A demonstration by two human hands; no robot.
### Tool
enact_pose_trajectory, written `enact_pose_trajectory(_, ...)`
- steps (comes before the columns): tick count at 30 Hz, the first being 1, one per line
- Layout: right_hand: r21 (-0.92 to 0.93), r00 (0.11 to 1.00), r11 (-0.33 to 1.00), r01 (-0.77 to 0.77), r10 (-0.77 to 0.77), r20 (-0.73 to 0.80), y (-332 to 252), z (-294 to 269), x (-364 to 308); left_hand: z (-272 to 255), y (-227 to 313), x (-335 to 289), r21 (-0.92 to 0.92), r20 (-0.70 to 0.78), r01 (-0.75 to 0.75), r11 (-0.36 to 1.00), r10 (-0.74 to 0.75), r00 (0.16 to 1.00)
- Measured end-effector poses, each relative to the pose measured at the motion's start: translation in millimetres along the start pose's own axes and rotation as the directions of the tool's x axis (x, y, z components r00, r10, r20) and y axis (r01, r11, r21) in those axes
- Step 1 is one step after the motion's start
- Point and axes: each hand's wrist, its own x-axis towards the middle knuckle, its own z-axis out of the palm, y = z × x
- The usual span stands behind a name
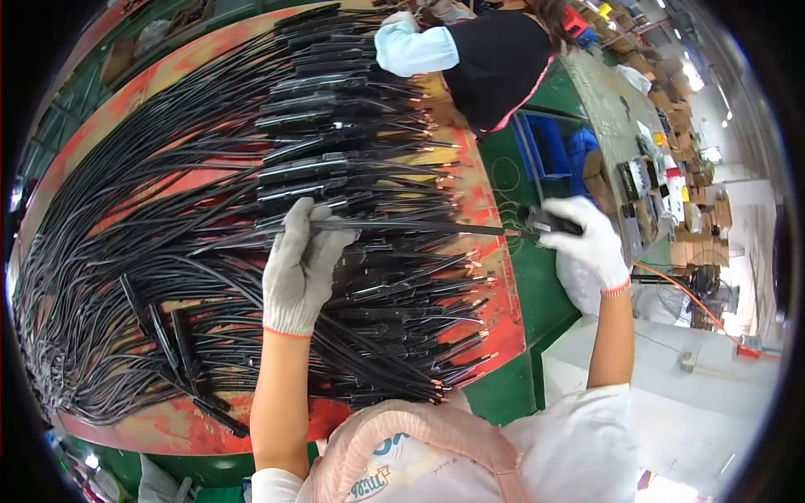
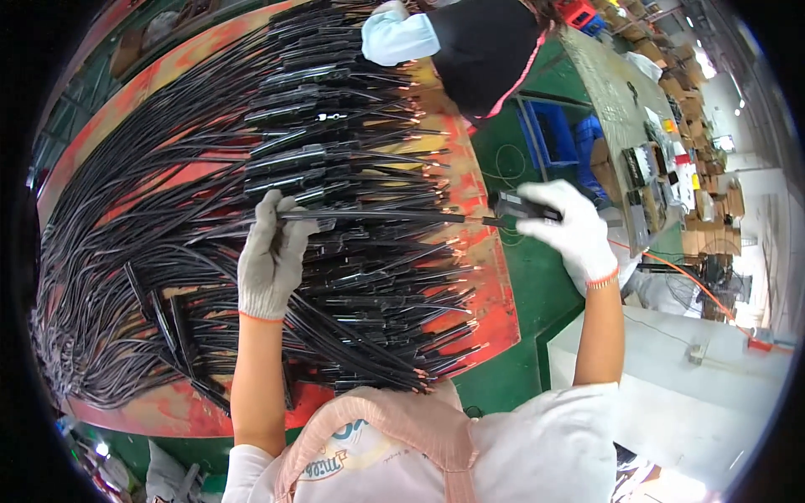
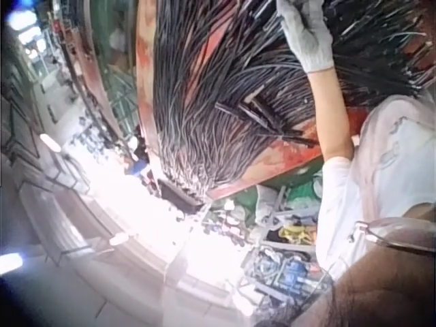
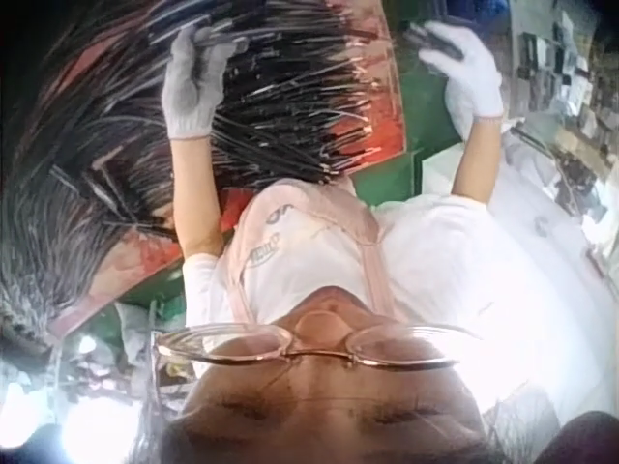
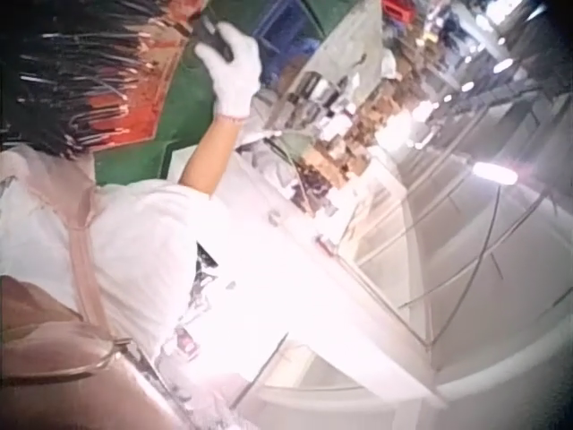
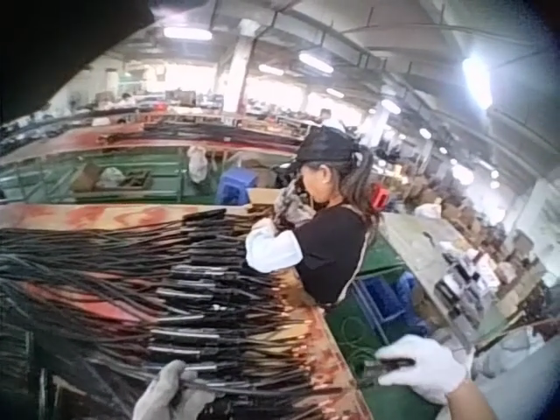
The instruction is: The person sorts and organizes bundles of black electrical cables with connectors by hand on a workbench.
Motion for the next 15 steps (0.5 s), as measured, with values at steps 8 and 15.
enact_pose_trajectory(8,-0.058,0.983,0.997,-0.051,0.04,-0.182,-30,2,-41,-11,-6,3,-0.08,-0.052,-0.001,0.997,-0.003,0.999)
enact_pose_trajectory(15,-0.452,0.936,0.848,0.276,-0.345,-0.076,-46,-3,-23,0,0,-1,-0.066,-0.09,0.037,0.997,-0.043,0.995)
